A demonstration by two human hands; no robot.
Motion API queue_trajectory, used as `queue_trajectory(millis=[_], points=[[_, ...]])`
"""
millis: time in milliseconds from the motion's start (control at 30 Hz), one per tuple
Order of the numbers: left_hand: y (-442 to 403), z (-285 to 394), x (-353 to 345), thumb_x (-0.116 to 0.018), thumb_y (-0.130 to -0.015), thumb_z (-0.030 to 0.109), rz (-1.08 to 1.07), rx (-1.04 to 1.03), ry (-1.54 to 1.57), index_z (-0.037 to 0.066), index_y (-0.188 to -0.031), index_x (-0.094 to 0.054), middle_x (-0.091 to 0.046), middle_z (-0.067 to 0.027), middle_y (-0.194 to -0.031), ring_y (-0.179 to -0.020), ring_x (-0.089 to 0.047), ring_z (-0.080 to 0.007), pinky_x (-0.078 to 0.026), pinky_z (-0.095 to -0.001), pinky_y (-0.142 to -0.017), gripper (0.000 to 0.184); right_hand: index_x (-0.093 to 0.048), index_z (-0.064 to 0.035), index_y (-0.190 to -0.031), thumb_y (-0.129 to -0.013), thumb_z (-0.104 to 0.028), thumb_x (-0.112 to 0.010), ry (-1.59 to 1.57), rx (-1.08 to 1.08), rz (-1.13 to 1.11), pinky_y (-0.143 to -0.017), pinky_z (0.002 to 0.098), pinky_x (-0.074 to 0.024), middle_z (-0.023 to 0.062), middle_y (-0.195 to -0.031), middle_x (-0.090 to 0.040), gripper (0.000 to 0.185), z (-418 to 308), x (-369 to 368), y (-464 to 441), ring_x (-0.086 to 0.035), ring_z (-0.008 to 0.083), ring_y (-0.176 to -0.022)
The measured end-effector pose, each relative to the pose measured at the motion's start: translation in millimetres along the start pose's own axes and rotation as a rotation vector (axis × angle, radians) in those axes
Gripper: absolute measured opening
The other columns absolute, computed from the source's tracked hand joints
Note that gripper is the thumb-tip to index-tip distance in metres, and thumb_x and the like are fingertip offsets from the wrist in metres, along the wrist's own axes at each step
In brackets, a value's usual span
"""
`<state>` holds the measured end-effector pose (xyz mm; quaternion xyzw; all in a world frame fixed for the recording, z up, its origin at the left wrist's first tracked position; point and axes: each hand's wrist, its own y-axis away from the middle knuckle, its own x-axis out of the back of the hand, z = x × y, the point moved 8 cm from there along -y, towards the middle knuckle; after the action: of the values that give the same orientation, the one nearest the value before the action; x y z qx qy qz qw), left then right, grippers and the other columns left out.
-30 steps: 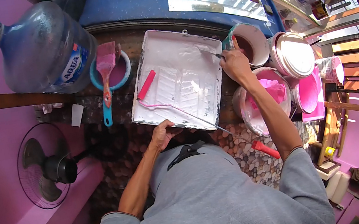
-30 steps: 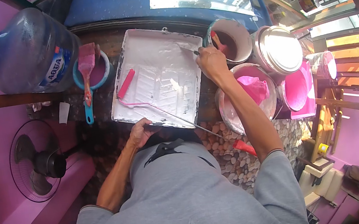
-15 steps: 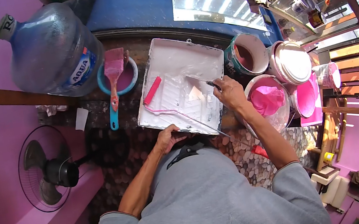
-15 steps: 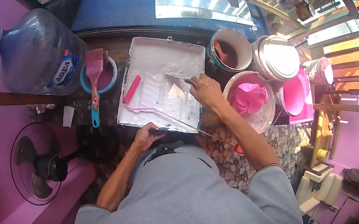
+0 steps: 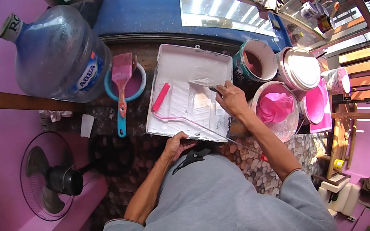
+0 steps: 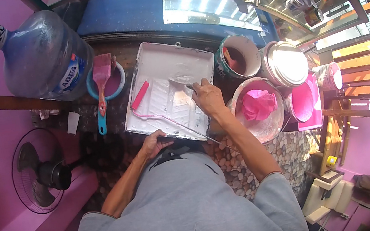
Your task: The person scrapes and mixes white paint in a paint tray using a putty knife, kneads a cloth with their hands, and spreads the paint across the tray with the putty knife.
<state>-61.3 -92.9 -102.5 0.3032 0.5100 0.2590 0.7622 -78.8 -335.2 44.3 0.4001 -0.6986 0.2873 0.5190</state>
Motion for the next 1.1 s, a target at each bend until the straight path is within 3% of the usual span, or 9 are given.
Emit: queue_trajectory(millis=[167,300,367,433,567,633,767,867,1100], points=[[-2,-3,3,-0.055,-0.086,0.013,-0.005,0.005,-0.001,0.002,-0.09,-0.059,-0.065,-0.0135,-0.102,-0.096,-0.063,-0.0252,-0.052,-0.0421,-0.089,0.012,-0.064,-0.0029,-0.094,-0.082,-0.018,-0.057,0.036,-0.02,-0.005,-0.071,0.045,-0.051,0.0213,-0.089,-0.058,0.021,15,-8,-22,-0.063,0.0371,-0.078],[-4,-4,5,-0.056,-0.086,0.012,-0.005,-0.001,0.003,0.002,-0.092,-0.059,-0.065,-0.0136,-0.101,-0.096,-0.063,-0.0247,-0.052,-0.0413,-0.088,0.013,-0.064,-0.0016,-0.091,-0.084,-0.02,-0.055,0.019,0.107,-0.071,-0.072,0.045,-0.0507,0.0209,-0.085,-0.06,0.022,6,5,-24,-0.062,0.0373,-0.078],[-3,-3,5,-0.055,-0.086,0.012,0.001,-0.004,0.004,0.001,-0.092,-0.059,-0.065,-0.0138,-0.101,-0.096,-0.063,-0.0248,-0.052,-0.0411,-0.087,0.013,-0.065,-0.0001,-0.086,-0.084,-0.022,-0.055,-0.015,0.056,0.029,-0.072,0.0472,-0.0502,0.0218,-0.079,-0.063,0.024,39,8,-39,-0.063,0.0375,-0.079],[-4,-3,5,-0.055,-0.085,0.012,0.006,-0.009,0.002,0.001,-0.093,-0.059,-0.065,-0.014,-0.1,-0.096,-0.063,-0.0248,-0.053,-0.041,-0.087,0.013,-0.065,0.0017,-0.081,-0.083,-0.022,-0.056,-0.015,-0.026,-0.053,-0.072,0.048,-0.0505,0.0237,-0.078,-0.064,0.025,49,9,-48,-0.063,0.0386,-0.078],[-3,-2,3,-0.055,-0.085,0.011,0.002,-0.001,0.004,-0.001,-0.094,-0.059,-0.065,-0.0147,-0.1,-0.095,-0.064,-0.0248,-0.053,-0.0401,-0.086,0.015,-0.065,0.0023,-0.076,-0.081,-0.021,-0.056,-0.053,0.057,-0.105,-0.071,0.0471,-0.0509,0.0236,-0.076,-0.064,0.025,40,24,-57,-0.064,0.0398,-0.075],[-3,-3,2,-0.055,-0.085,0.011,-0.003,-0.005,0.008,-0.002,-0.094,-0.058,-0.065,-0.0149,-0.101,-0.095,-0.065,-0.0249,-0.053,-0.0399,-0.086,0.016,-0.065,0.0017,-0.074,-0.08,-0.02,-0.057,0.005,-0.01,0.016,-0.071,0.0467,-0.0509,0.023,-0.075,-0.064,0.024,56,33,-64,-0.063,0.0407,-0.074],[-3,-1,2,-0.056,-0.084,0.011,0.002,-0.014,0.009,-0.002,-0.095,-0.059,-0.066,-0.015,-0.1,-0.093,-0.065,-0.025,-0.054,-0.04,-0.086,0.017,-0.067,0.0004,-0.078,-0.078,-0.02,-0.058,-0.014,0.029,-0.138,-0.072,0.0471,-0.0511,0.0241,-0.076,-0.064,0.022,53,21,-66,-0.063,0.0403,-0.075],[-2,1,4,-0.055,-0.084,0.011,-0.003,-0.011,0.014,-0.001,-0.094,-0.059,-0.066,-0.0148,-0.099,-0.093,-0.065,-0.0248,-0.054,-0.04,-0.086,0.016,-0.068,-0.0001,-0.077,-0.078,-0.02,-0.059,-0.018,0.005,-0.054,-0.072,0.047,-0.0509,0.0244,-0.077,-0.064,0.022,59,31,-69,-0.064,0.0399,-0.077],[4,6,3,-0.055,-0.084,0.012,-0.012,-0.025,-0.012,0.0,-0.092,-0.06,-0.066,-0.0141,-0.097,-0.092,-0.065,-0.0239,-0.054,-0.0401,-0.085,0.015,-0.067,0.0005,-0.076,-0.074,-0.018,-0.061,-0.103,-0.005,-0.138,-0.073,0.0463,-0.051,0.0255,-0.078,-0.064,0.02,51,34,-70,-0.064,0.0395,-0.079]])
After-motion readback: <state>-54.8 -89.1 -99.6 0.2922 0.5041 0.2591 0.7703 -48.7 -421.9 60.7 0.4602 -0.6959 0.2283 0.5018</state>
